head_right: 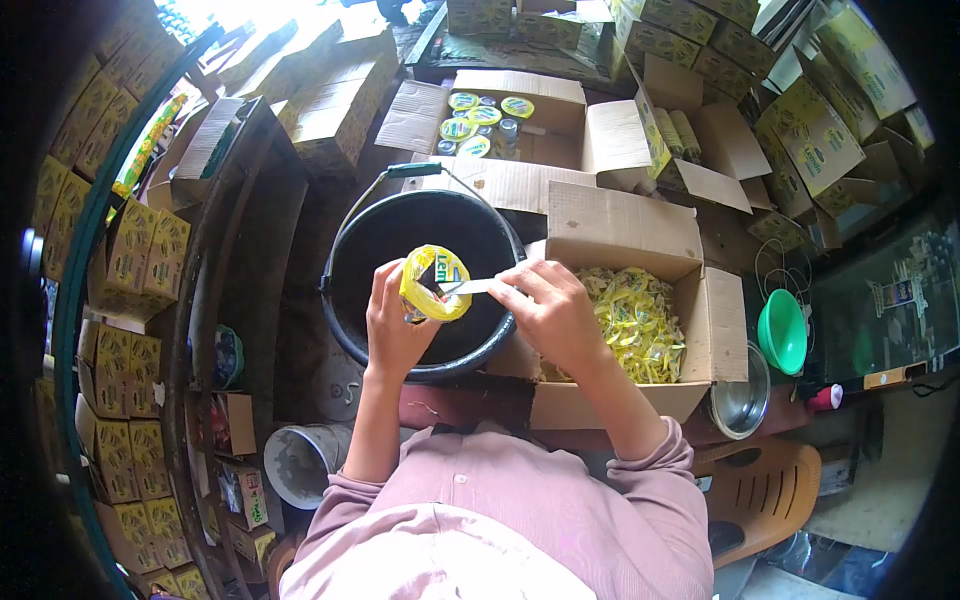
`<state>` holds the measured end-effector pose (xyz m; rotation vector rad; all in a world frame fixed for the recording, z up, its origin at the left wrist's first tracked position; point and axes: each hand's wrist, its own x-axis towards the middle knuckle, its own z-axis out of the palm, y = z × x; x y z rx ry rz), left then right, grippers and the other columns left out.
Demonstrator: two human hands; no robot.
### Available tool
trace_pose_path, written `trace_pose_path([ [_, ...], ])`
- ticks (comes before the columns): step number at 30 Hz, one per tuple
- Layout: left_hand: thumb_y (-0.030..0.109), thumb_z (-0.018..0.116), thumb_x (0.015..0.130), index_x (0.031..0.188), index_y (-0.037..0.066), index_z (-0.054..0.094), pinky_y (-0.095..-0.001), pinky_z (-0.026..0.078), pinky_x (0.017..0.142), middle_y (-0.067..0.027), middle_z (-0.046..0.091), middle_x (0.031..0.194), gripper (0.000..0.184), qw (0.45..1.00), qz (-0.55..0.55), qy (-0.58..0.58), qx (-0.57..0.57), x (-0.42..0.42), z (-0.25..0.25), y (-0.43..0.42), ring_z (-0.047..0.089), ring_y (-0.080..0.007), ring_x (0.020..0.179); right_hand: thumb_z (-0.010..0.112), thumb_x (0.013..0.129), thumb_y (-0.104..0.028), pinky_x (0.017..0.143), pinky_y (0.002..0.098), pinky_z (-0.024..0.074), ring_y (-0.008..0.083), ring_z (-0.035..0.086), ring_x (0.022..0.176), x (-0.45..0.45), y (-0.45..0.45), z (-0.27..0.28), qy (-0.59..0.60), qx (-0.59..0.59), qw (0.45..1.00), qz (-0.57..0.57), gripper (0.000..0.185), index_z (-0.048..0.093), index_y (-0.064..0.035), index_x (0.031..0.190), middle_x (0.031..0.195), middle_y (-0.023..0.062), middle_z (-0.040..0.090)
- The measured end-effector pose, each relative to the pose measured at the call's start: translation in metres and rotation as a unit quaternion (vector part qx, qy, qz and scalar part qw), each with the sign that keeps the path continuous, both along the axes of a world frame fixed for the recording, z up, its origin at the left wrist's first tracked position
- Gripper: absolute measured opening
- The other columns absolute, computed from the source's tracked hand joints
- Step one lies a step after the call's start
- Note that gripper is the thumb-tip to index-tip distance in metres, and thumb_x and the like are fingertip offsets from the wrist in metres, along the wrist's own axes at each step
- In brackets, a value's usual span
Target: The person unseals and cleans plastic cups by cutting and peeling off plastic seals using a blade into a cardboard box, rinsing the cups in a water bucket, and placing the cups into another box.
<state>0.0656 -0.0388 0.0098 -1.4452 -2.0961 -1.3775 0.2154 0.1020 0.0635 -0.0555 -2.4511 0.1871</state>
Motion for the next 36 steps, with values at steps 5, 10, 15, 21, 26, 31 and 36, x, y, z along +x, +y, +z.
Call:
trace_pose_path([
  [5,0.009,0.076,0.054,0.111,0.005,0.048,-0.0396,0.046,0.076,-0.0129,0.054,0.105,0.064,1.000,0.006,-0.002,0.029,0.001,0.001,0.000,0.056,-0.0304,0.092,0.060,0.067,-0.006,0.071,0.0327,0.0482,0.0188,0.058,0.080,-0.002,0.001,0.003,0.005,0.039,0.999,0.026,0.021,0.065,-0.0079,0.087,0.081,0.0026,0.060],
  [10,0.006,0.075,0.056,0.109,0.002,0.047,-0.0388,0.048,0.074,-0.0155,0.057,0.099,0.060,0.998,-0.024,-0.052,0.021,0.002,0.009,-0.003,0.058,-0.0325,0.088,0.061,0.067,-0.007,0.067,0.0311,0.0492,0.0177,0.058,0.078,-0.006,0.008,0.001,0.029,0.077,0.994,0.065,0.021,0.063,-0.0068,0.088,0.080,0.0027,0.059],
  [15,0.004,0.072,0.060,0.105,0.000,0.048,-0.0373,0.049,0.073,-0.0168,0.057,0.098,0.051,0.990,-0.046,-0.133,0.012,0.005,0.017,-0.008,0.059,-0.0330,0.085,0.061,0.067,-0.007,0.065,0.0307,0.0495,0.0174,0.058,0.076,-0.008,0.009,0.002,0.016,0.088,0.993,0.072,0.022,0.063,-0.0060,0.088,0.080,0.0031,0.059],
  [21,0.006,0.071,0.062,0.102,0.000,0.049,-0.0361,0.050,0.072,-0.0165,0.058,0.096,0.046,0.988,-0.051,-0.147,0.007,0.009,0.019,-0.007,0.060,-0.0321,0.084,0.061,0.066,-0.009,0.064,0.0301,0.0491,0.0170,0.057,0.074,-0.016,0.006,0.000,0.016,0.092,0.992,0.086,0.024,0.063,-0.0065,0.091,0.079,0.0031,0.058],
  [26,0.006,0.071,0.063,0.103,0.000,0.050,-0.0342,0.051,0.070,-0.0158,0.058,0.094,0.045,0.984,-0.058,-0.166,0.008,0.009,0.019,-0.008,0.061,-0.0303,0.082,0.061,0.067,-0.005,0.060,0.0290,0.0485,0.0166,0.057,0.069,-0.018,0.008,-0.002,0.038,0.089,0.990,0.099,0.028,0.062,-0.0048,0.095,0.076,0.0031,0.058],
  [31,0.007,0.071,0.065,0.104,-0.001,0.049,-0.0324,0.051,0.069,-0.0160,0.060,0.093,0.045,0.981,-0.073,-0.182,-0.006,0.007,0.019,-0.007,0.063,-0.0276,0.081,0.059,0.067,0.008,0.054,0.0300,0.0476,0.0184,0.057,0.060,-0.019,0.008,-0.002,0.044,0.057,0.992,0.101,0.038,0.057,0.0022,0.105,0.077,0.0059,0.061],
  [36,0.007,0.071,0.067,0.103,-0.002,0.050,-0.0318,0.051,0.070,-0.0157,0.061,0.093,0.043,0.974,-0.082,-0.212,-0.013,0.010,0.022,-0.005,0.063,-0.0263,0.082,0.059,0.070,-0.005,0.057,0.0275,0.0487,0.0158,0.057,0.065,-0.023,0.007,-0.007,0.051,0.050,0.993,0.096,0.047,0.053,-0.0012,0.116,0.067,0.0025,0.054],
])
